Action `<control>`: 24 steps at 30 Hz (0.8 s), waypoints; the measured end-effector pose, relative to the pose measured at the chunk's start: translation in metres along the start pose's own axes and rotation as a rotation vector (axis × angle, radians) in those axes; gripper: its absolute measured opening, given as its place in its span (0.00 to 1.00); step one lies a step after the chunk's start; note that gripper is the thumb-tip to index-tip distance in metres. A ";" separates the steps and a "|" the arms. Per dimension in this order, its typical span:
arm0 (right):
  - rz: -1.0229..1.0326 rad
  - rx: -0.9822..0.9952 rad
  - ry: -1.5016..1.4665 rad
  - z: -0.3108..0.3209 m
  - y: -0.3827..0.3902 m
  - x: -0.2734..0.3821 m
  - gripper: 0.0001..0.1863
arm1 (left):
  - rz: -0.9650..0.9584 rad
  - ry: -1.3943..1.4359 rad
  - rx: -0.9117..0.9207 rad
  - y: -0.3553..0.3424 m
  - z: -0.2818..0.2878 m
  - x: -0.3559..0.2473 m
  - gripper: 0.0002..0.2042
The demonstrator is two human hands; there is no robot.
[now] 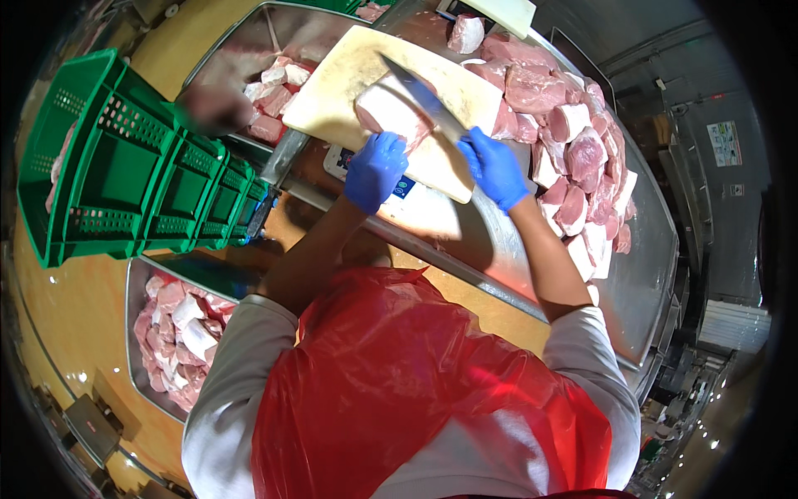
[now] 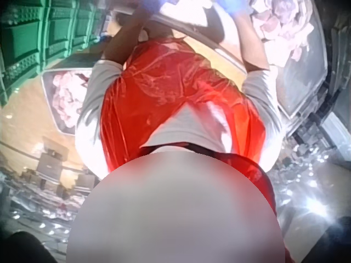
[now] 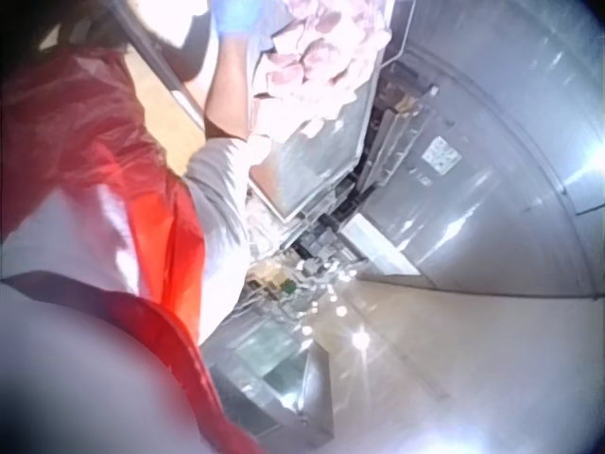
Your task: The person cuts large pieces of raw meat into smaller portions using a knife on a cutting board. The person places the cut pieces into a green crate and continues processing additional pieces of meat.
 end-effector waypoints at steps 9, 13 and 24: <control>0.249 0.322 0.166 -0.040 -0.051 0.037 0.10 | 0.098 -0.040 -0.045 0.038 -0.028 0.021 0.13; -0.045 0.672 0.283 0.015 -0.011 -0.023 0.24 | 0.003 -0.006 0.011 0.047 -0.019 0.020 0.13; -0.216 -0.128 0.157 0.069 0.133 -0.079 0.11 | -0.023 -0.787 -0.946 -0.037 0.359 0.055 0.08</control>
Point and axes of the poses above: each hand's wrist, its own y-axis away from the middle knuckle, its own z-axis out of the back of the hand, x = y × z, the point moved 3 cm from there along -y, towards the middle knuckle, and after that the axes turned 5 degrees about z, right-handed, at the moved point
